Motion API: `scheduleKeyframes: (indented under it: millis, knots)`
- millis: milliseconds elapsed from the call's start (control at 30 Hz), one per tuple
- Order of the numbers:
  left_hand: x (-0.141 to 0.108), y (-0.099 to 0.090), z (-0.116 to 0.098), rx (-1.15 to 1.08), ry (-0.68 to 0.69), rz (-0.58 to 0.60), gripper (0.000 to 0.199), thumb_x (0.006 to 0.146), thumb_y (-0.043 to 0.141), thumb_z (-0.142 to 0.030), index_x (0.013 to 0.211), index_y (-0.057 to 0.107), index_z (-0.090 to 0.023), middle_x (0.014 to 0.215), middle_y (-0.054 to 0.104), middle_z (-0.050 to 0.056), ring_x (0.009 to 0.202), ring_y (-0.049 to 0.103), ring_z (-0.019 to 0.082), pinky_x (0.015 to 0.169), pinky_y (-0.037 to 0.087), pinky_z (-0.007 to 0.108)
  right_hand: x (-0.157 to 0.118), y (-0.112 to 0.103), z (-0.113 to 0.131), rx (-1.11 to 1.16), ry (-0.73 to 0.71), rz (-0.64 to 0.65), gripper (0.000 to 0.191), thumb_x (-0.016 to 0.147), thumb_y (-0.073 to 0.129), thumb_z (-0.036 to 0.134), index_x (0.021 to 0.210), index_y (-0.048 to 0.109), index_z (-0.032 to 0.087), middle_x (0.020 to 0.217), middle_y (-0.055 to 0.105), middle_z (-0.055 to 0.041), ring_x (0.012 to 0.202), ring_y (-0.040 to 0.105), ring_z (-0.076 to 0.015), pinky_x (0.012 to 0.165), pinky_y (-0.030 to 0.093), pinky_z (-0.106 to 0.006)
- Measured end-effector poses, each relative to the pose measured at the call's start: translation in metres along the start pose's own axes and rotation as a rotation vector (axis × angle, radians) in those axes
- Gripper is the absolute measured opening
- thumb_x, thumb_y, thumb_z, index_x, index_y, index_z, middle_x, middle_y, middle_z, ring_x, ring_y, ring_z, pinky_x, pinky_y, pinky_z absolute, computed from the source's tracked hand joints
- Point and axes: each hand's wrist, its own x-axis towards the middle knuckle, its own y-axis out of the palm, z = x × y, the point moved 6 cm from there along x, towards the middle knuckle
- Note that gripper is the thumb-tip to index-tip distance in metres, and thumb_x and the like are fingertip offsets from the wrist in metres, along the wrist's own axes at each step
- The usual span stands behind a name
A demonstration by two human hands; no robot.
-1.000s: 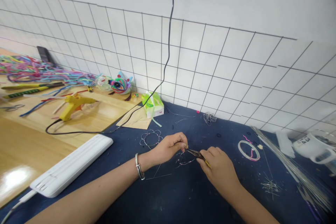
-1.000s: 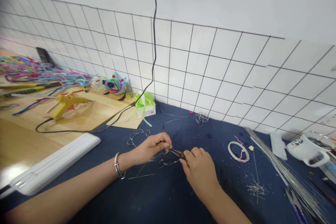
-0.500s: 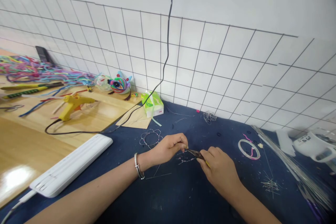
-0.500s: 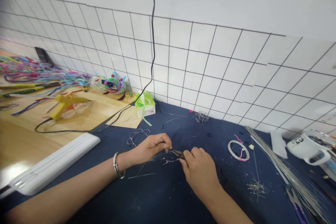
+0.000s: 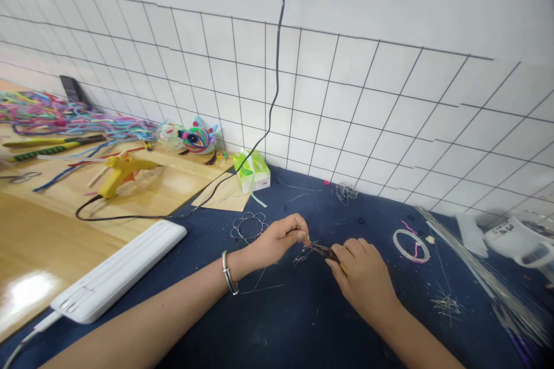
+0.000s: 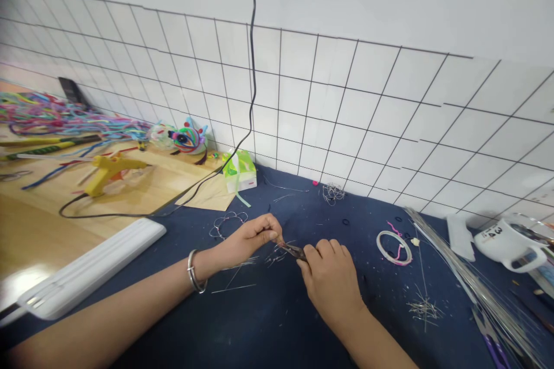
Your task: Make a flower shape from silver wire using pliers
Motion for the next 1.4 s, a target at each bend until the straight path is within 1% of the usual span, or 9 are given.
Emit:
scheduleKeyframes:
  millis: [100, 233, 400, 633, 900, 1100, 1233, 1333, 1400]
  knots:
    - [0.0, 0.002, 0.002, -0.072, 0.001, 0.009, 0.012, 0.088, 0.04, -0.02, 0.085, 0.05, -0.014, 0.079, 0.058, 0.004, 0.075, 0.056, 0.013, 0.073, 0.043, 0.03, 0.001, -0.002, 0.001, 0.004, -0.002, -0.012, 0.016, 0.085, 0.045, 0.029, 0.089, 0.058, 0.02, 0.076, 0.049, -0.0048, 0.071, 0.04, -0.0177, 0.064, 0.026, -0.03]
    - [-0.001, 0.004, 0.002, -0.094, 0.033, 0.028, 0.013, 0.089, 0.04, -0.022, 0.085, 0.05, -0.013, 0.077, 0.057, 0.004, 0.073, 0.056, 0.013, 0.07, 0.043, 0.029, 0.001, -0.003, 0.002, 0.008, 0.002, -0.016, 0.017, 0.085, 0.045, 0.029, 0.087, 0.058, 0.019, 0.076, 0.049, -0.0049, 0.071, 0.04, -0.0177, 0.064, 0.027, -0.03]
    - [-0.001, 0.005, -0.001, -0.043, 0.072, 0.071, 0.017, 0.09, 0.038, -0.023, 0.088, 0.052, -0.013, 0.081, 0.058, 0.005, 0.076, 0.057, 0.013, 0.073, 0.043, 0.03, -0.001, -0.003, 0.001, 0.004, 0.015, -0.007, 0.017, 0.086, 0.044, 0.03, 0.086, 0.057, 0.02, 0.075, 0.05, -0.0046, 0.072, 0.041, -0.0184, 0.065, 0.028, -0.03]
    - [-0.002, 0.006, -0.005, 0.059, 0.117, 0.141, 0.019, 0.09, 0.037, -0.023, 0.087, 0.054, -0.015, 0.081, 0.059, 0.004, 0.077, 0.057, 0.012, 0.074, 0.044, 0.028, -0.001, 0.0, 0.001, 0.051, 0.004, 0.035, 0.016, 0.085, 0.045, 0.028, 0.084, 0.058, 0.02, 0.073, 0.049, -0.0038, 0.069, 0.042, -0.0164, 0.064, 0.03, -0.029]
    - [-0.003, 0.008, -0.004, 0.069, 0.107, 0.196, 0.02, 0.09, 0.036, -0.024, 0.09, 0.054, -0.015, 0.082, 0.061, 0.005, 0.076, 0.058, 0.012, 0.073, 0.045, 0.028, -0.003, -0.001, 0.001, 0.077, -0.027, 0.021, 0.017, 0.085, 0.044, 0.028, 0.082, 0.058, 0.019, 0.072, 0.05, -0.0033, 0.067, 0.044, -0.0146, 0.063, 0.031, -0.026]
    - [-0.003, 0.009, -0.003, 0.068, 0.106, 0.207, 0.02, 0.09, 0.037, -0.024, 0.089, 0.054, -0.014, 0.082, 0.061, 0.005, 0.076, 0.058, 0.013, 0.073, 0.045, 0.028, -0.004, 0.001, 0.001, 0.072, -0.006, 0.057, 0.016, 0.085, 0.045, 0.028, 0.082, 0.058, 0.019, 0.073, 0.05, -0.0032, 0.067, 0.044, -0.0148, 0.061, 0.029, -0.026]
    - [-0.003, 0.008, -0.002, 0.019, 0.064, 0.177, 0.019, 0.09, 0.038, -0.025, 0.088, 0.053, -0.014, 0.08, 0.061, 0.005, 0.075, 0.059, 0.013, 0.073, 0.045, 0.029, -0.002, 0.001, 0.001, 0.05, -0.003, 0.046, 0.016, 0.085, 0.045, 0.029, 0.083, 0.058, 0.02, 0.074, 0.05, -0.0037, 0.069, 0.043, -0.016, 0.063, 0.029, -0.028]
    - [-0.002, 0.006, 0.004, -0.083, 0.001, 0.11, 0.018, 0.09, 0.038, -0.025, 0.09, 0.05, -0.013, 0.075, 0.061, 0.004, 0.071, 0.06, 0.013, 0.071, 0.045, 0.03, 0.0, -0.001, 0.001, 0.046, -0.005, 0.027, 0.016, 0.085, 0.046, 0.029, 0.084, 0.058, 0.019, 0.075, 0.05, -0.0044, 0.071, 0.043, -0.0169, 0.065, 0.029, -0.029]
    - [0.0, 0.002, 0.01, -0.138, -0.034, 0.045, 0.017, 0.09, 0.038, -0.026, 0.09, 0.049, -0.013, 0.074, 0.06, 0.004, 0.069, 0.06, 0.014, 0.069, 0.045, 0.03, 0.0, -0.002, 0.0, 0.057, -0.005, -0.005, 0.017, 0.085, 0.046, 0.029, 0.085, 0.058, 0.018, 0.075, 0.051, -0.0046, 0.072, 0.043, -0.0171, 0.065, 0.029, -0.029]
